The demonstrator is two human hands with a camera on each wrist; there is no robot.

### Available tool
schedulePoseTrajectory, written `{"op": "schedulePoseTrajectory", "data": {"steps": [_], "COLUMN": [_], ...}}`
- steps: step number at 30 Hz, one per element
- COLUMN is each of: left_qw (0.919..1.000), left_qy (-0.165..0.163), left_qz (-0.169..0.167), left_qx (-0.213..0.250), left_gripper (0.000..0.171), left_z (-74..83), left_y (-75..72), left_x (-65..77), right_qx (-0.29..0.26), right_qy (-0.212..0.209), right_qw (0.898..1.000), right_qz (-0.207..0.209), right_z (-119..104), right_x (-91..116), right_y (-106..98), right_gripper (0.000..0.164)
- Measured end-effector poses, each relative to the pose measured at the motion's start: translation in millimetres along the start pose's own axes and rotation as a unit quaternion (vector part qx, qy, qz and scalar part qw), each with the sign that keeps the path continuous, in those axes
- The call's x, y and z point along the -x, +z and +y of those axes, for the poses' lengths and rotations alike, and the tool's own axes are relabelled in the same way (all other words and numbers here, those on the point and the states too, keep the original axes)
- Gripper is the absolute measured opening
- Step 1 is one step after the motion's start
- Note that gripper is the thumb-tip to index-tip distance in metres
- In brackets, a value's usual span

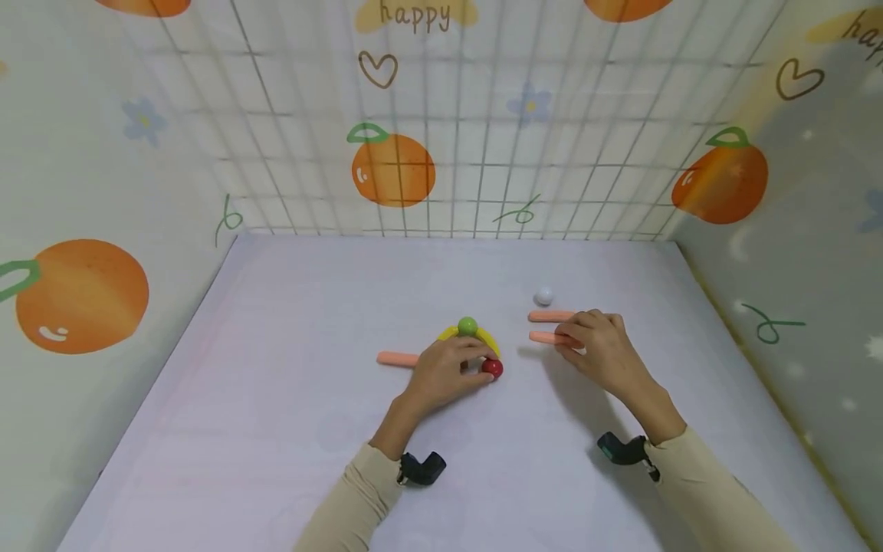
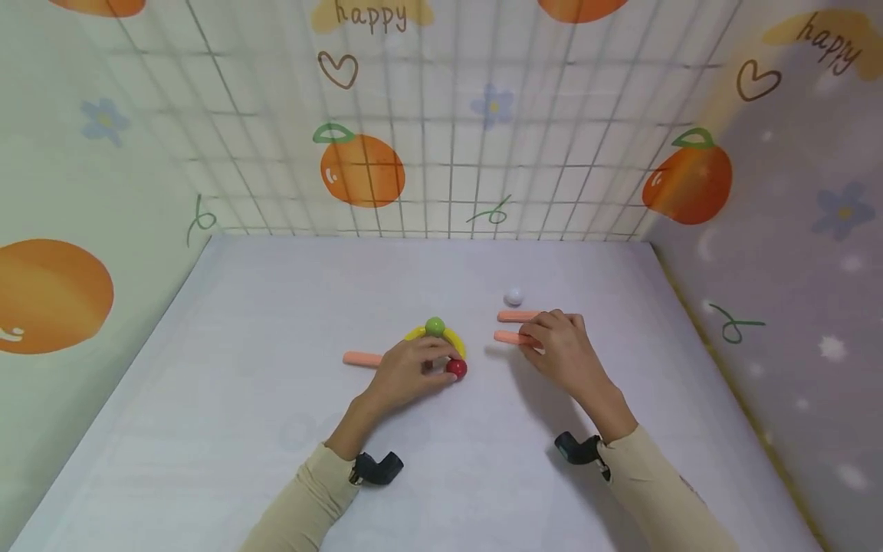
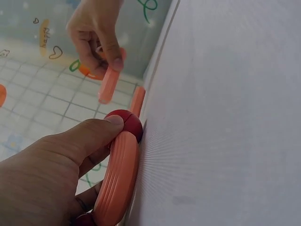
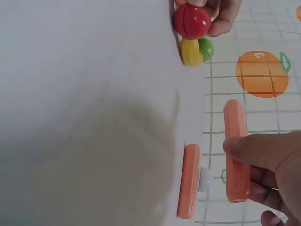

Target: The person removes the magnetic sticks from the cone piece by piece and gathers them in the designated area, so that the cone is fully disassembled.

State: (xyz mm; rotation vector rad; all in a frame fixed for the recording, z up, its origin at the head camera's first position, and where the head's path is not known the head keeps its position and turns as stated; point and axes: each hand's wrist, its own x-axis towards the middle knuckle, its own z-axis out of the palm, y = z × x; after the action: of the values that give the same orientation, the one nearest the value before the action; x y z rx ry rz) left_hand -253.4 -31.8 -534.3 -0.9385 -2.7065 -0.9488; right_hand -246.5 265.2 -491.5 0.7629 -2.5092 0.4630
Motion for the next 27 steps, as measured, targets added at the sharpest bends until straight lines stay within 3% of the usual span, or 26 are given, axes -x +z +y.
{"op": "schedulePoseTrajectory", "data": {"steps": [5, 14, 27], "left_qw": [1.0, 1.0, 0.9999], "left_qy": [-0.004, -0.002, 0.003], "left_qz": [0.0, 0.006, 0.005], "left_qx": [0.001, -0.006, -0.01], "left_gripper": [0.028, 0.029, 0.028], "left_z": [-0.1, 2.5, 4.5], "left_y": [2.7, 3.3, -0.4], "left_x": [2.0, 2.8, 0.9], "right_qx": [-0.002, 0.037, 0.049], "right_qy": [0.006, 0.048, 0.067], "right_qw": [1.0, 0.996, 0.991], "right_qz": [-0.009, -0.067, -0.108], "right_z": [5.6, 18.1, 26.5], "right_x": [-5.5, -12.6, -18.9], "right_y": [1.6, 8.6, 17.0], "right_gripper": [0.025, 0.023, 0.018]}}
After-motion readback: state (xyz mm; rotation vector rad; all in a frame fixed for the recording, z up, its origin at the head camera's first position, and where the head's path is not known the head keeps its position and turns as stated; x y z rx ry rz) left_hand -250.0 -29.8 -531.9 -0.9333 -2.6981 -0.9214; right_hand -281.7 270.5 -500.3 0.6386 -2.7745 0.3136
